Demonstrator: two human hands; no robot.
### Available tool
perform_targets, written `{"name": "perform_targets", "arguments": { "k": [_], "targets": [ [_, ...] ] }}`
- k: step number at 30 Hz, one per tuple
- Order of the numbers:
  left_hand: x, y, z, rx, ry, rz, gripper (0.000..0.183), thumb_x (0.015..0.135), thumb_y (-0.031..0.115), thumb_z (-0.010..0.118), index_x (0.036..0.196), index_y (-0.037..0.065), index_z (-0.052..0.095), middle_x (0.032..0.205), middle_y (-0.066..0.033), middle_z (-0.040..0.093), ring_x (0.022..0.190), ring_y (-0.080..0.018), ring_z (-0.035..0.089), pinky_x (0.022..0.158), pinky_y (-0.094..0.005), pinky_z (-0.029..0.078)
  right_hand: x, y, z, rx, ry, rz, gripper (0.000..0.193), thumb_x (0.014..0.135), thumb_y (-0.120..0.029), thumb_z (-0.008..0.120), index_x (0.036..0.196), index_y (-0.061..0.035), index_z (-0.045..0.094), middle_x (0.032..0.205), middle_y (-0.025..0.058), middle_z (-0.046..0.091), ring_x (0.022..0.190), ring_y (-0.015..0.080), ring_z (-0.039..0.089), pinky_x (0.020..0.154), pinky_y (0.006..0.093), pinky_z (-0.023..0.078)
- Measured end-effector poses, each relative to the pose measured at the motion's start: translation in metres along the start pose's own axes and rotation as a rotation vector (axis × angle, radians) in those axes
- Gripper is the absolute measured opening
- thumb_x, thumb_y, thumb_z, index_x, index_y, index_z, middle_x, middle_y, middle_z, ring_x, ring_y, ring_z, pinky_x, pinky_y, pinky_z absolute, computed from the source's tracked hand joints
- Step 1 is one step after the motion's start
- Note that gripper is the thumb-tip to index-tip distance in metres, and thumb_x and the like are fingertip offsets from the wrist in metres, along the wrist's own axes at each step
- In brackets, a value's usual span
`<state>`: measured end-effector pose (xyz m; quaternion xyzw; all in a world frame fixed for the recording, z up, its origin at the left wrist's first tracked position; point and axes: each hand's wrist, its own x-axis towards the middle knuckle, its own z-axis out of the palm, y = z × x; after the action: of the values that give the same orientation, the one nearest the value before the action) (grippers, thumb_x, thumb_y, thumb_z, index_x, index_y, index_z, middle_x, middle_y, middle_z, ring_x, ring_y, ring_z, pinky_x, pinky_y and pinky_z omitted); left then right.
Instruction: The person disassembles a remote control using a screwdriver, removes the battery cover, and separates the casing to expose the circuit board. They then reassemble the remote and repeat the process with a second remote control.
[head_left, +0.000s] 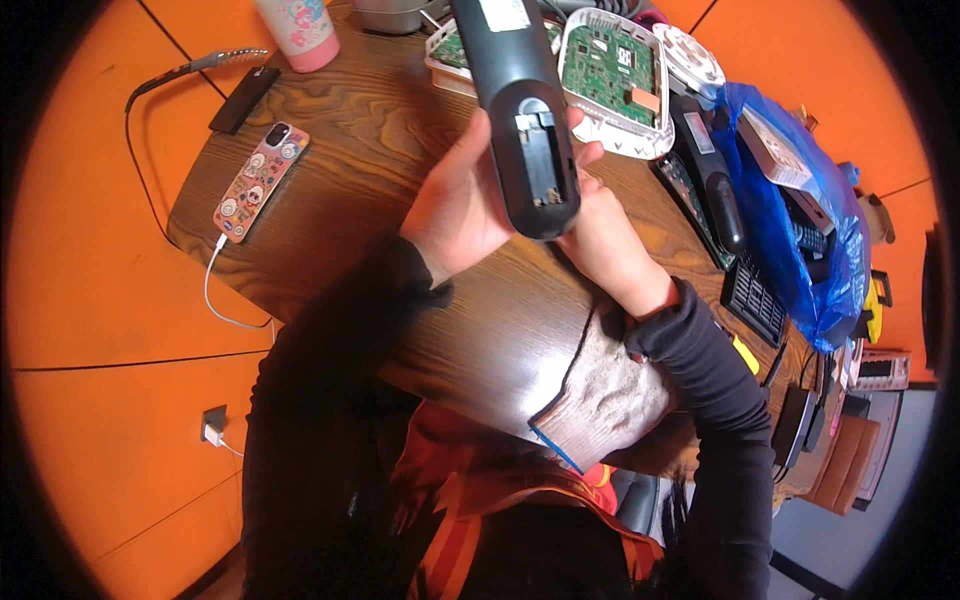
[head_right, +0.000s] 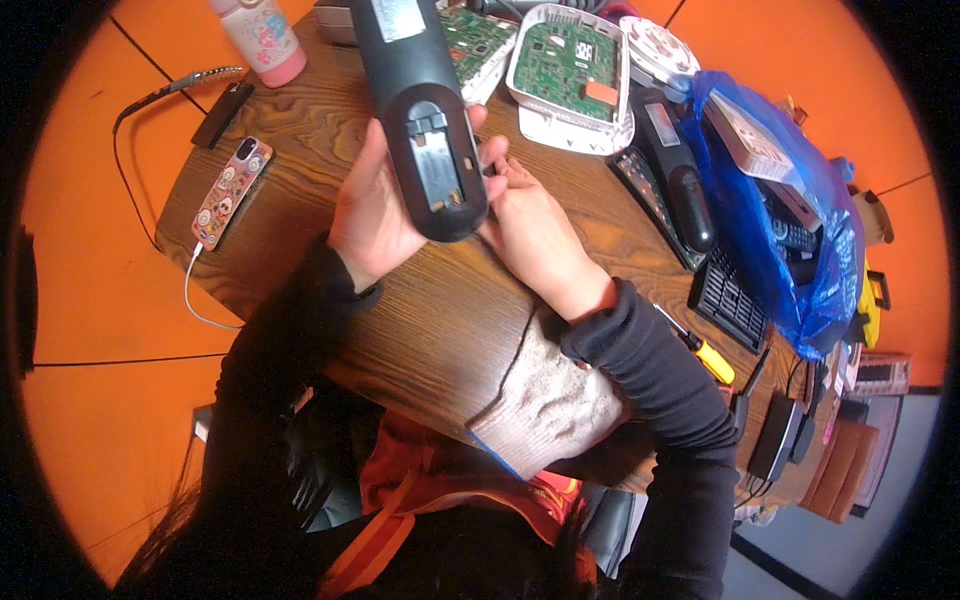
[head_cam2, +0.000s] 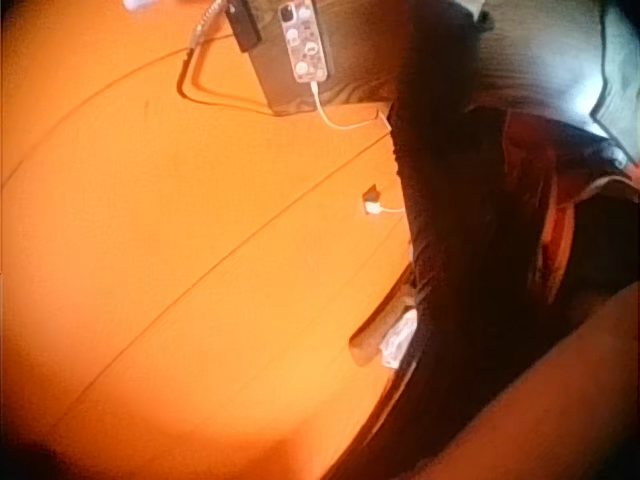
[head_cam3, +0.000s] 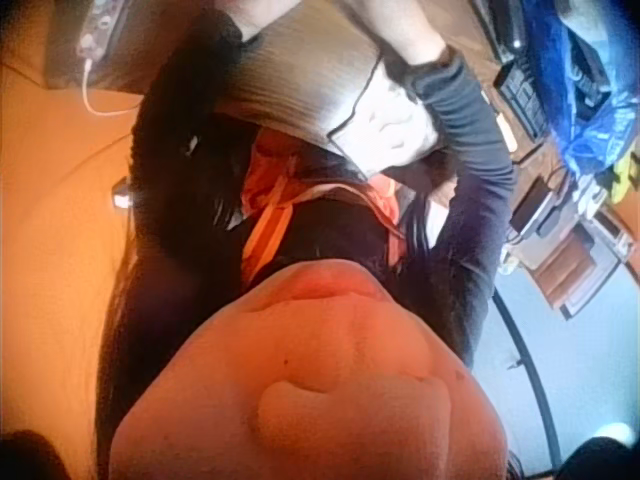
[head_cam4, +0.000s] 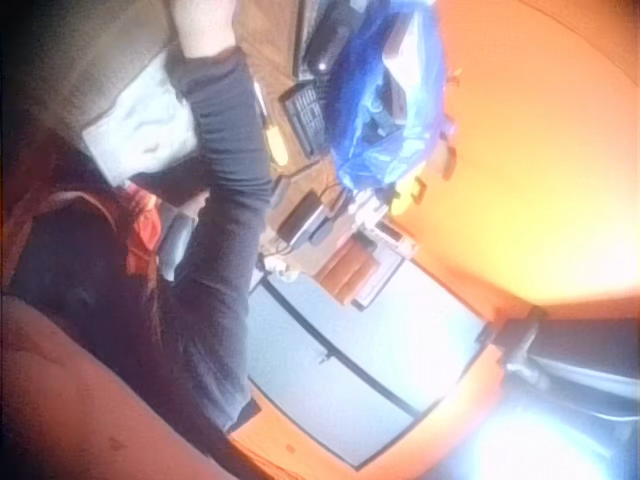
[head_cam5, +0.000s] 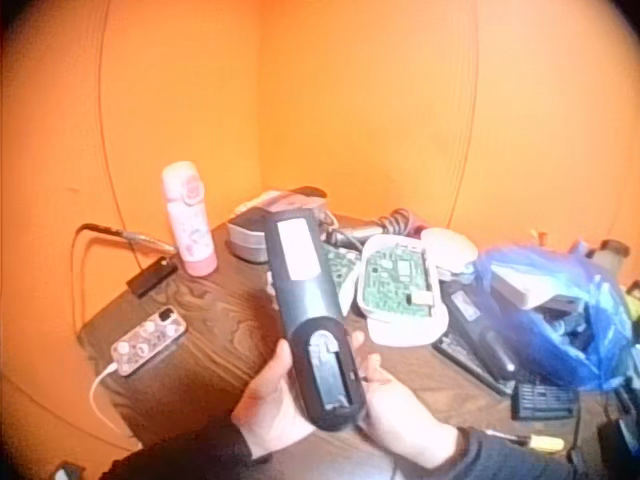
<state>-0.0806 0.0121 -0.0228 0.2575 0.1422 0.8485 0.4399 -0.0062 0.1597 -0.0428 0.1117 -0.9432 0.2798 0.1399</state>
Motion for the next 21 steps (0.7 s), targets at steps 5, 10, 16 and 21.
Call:
{"name": "perform_targets", "arguments": {
  "k": [5,10,16,21],
  "targets": [
    [0.000,0.001,-0.001,0.158,0.019,-0.004,0.075,0.082,0.051,0.051,0.136,0.009,0.021,0.132,-0.0106,0.038,0.124,-0.0319,0.035,0.100,-0.0443,0.037,-0.006,0.002,-0.010,0.046,0.082,-0.009,0.028,0.066,0.001,0.064,0.093,0.0000,0.058,0.092,0.0167,0.059,0.086,0.0354,0.057,0.073,0.0376,0.047],
    [0.001,0.002,-0.011,0.169,0.036,0.015,0.077,0.080,0.047,0.056,0.137,0.011,0.019,0.127,-0.0072,0.042,0.124,-0.0267,0.037,0.100,-0.0429,0.036,-0.010,0.006,-0.018,0.129,0.107,0.119,0.042,0.066,-0.001,0.065,0.107,-0.0015,0.057,0.094,0.0184,0.059,0.084,0.0320,0.059,0.076,0.0343,0.046],
    [0.003,-0.001,-0.017,0.055,0.209,0.136,0.043,0.086,0.029,0.058,0.124,0.021,0.040,0.115,-0.0022,0.051,0.107,-0.0160,0.047,0.086,-0.0358,0.042,-0.010,0.019,-0.033,1.020,0.167,0.537,0.051,0.082,-0.001,0.058,0.130,-0.0079,0.042,0.100,0.0102,0.061,0.088,0.0133,0.059,0.077,0.0244,0.049],
    [0.004,-0.002,-0.015,0.089,0.282,0.194,0.045,0.086,0.016,0.058,0.126,0.019,0.037,0.117,-0.0023,0.046,0.111,-0.0180,0.044,0.090,-0.0417,0.038,-0.014,0.012,-0.054,1.040,0.373,0.411,0.037,0.084,-0.002,0.057,0.120,-0.0024,0.051,0.107,0.0116,0.059,0.095,0.0178,0.059,0.082,0.0270,0.048]
  ]
}}
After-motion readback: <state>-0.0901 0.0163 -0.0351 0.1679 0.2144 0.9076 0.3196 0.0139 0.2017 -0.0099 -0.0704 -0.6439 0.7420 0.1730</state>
